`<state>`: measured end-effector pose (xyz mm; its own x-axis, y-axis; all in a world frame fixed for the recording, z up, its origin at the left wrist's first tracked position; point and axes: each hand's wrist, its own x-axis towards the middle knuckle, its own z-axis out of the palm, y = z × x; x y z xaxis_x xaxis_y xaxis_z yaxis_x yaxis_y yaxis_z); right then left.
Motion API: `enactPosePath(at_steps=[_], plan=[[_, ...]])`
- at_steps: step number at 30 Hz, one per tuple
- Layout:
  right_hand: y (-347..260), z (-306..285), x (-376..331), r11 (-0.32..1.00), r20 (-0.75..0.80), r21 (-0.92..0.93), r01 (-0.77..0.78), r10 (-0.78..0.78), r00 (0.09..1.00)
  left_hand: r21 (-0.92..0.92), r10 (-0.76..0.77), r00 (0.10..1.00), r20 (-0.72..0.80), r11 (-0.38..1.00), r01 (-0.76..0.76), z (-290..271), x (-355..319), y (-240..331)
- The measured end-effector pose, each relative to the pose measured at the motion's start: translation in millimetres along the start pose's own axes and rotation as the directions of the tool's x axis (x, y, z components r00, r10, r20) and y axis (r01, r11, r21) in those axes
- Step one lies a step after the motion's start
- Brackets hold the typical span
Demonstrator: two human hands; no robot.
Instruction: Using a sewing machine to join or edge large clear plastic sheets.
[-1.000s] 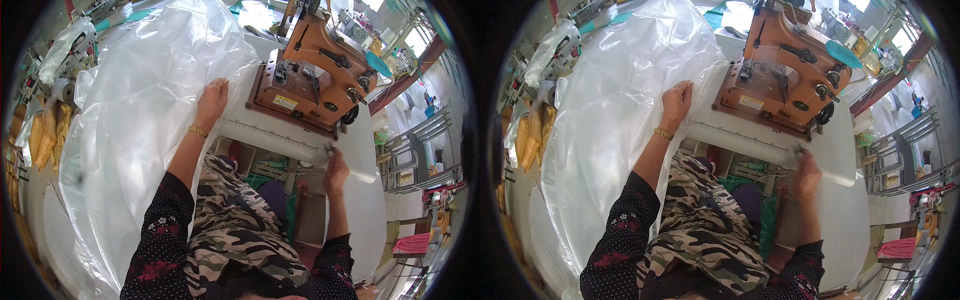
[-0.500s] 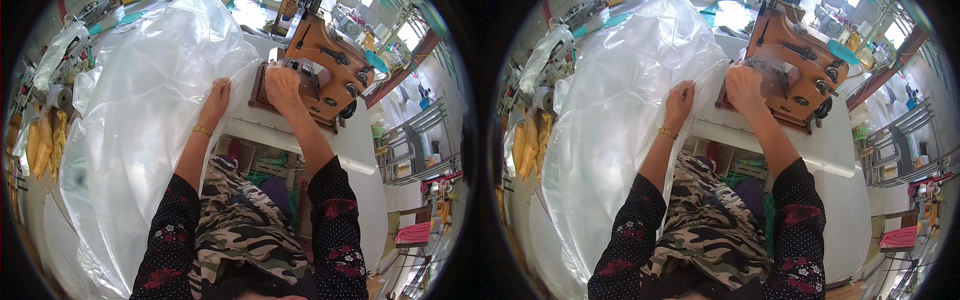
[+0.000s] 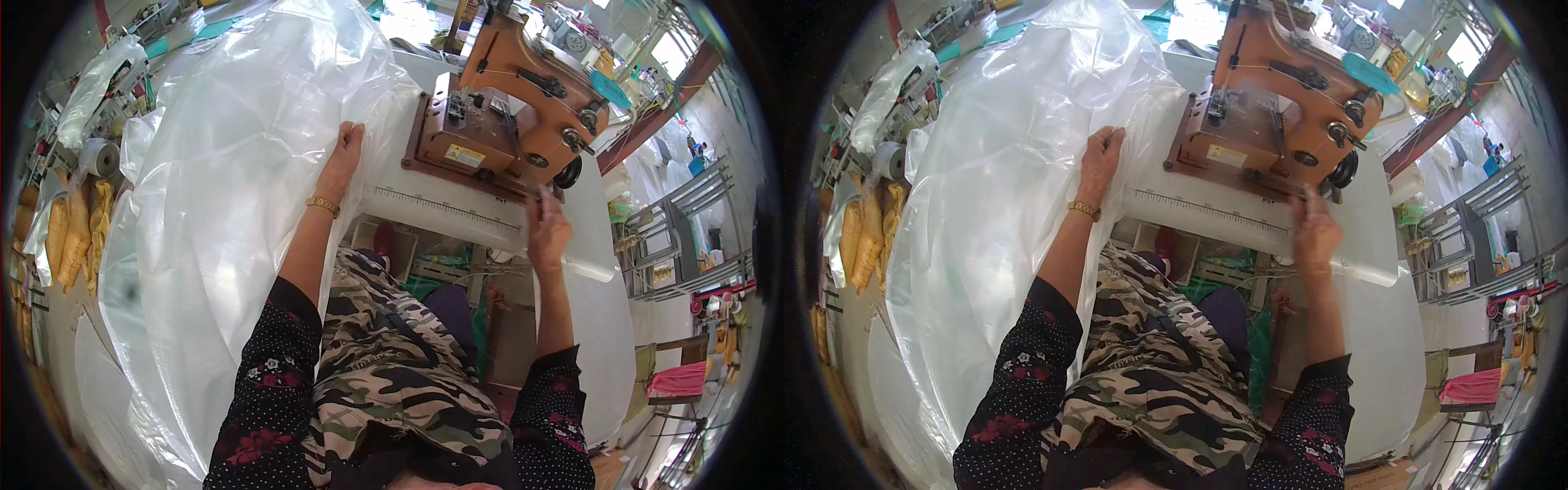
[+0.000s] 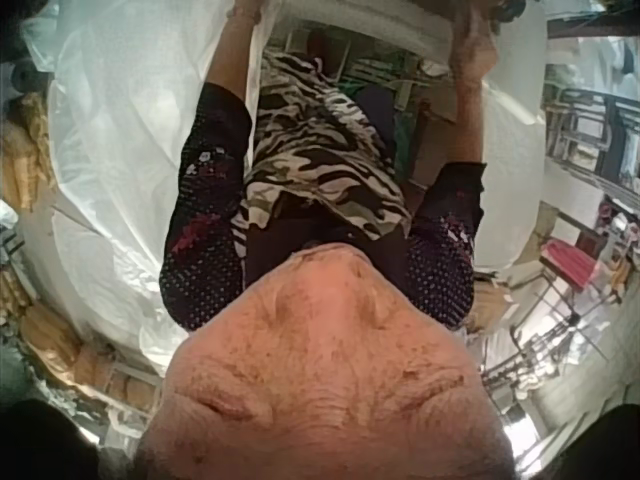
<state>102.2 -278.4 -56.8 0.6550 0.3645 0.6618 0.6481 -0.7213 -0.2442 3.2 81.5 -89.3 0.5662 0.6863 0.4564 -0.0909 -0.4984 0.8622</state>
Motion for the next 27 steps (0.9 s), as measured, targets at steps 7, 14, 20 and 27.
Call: enactPosePath(at_steps=[7,14,20,27], plan=[[162,-5,-10,0.867,0.008,-0.424,-0.262,0.293,0.956,0.18,-0.147,0.988,0.038,0.974,0.138,-4,-3,-4],[125,7,3,0.898,-0.402,-0.431,-0.091,-0.1,0.91,0.3,0.032,0.999,0.01,0.953,-0.033,-19,-38,8],[-76,33,-26,0.788,-0.081,0.443,0.428,-0.44,0.894,0.208,0.155,0.988,-0.007,0.967,-0.15,-47,-123,34],[-214,50,-13,0.648,0.1,0.751,0.129,-0.304,0.947,0.357,0.105,0.957,0.272,0.912,-0.201,-130,-235,116]])
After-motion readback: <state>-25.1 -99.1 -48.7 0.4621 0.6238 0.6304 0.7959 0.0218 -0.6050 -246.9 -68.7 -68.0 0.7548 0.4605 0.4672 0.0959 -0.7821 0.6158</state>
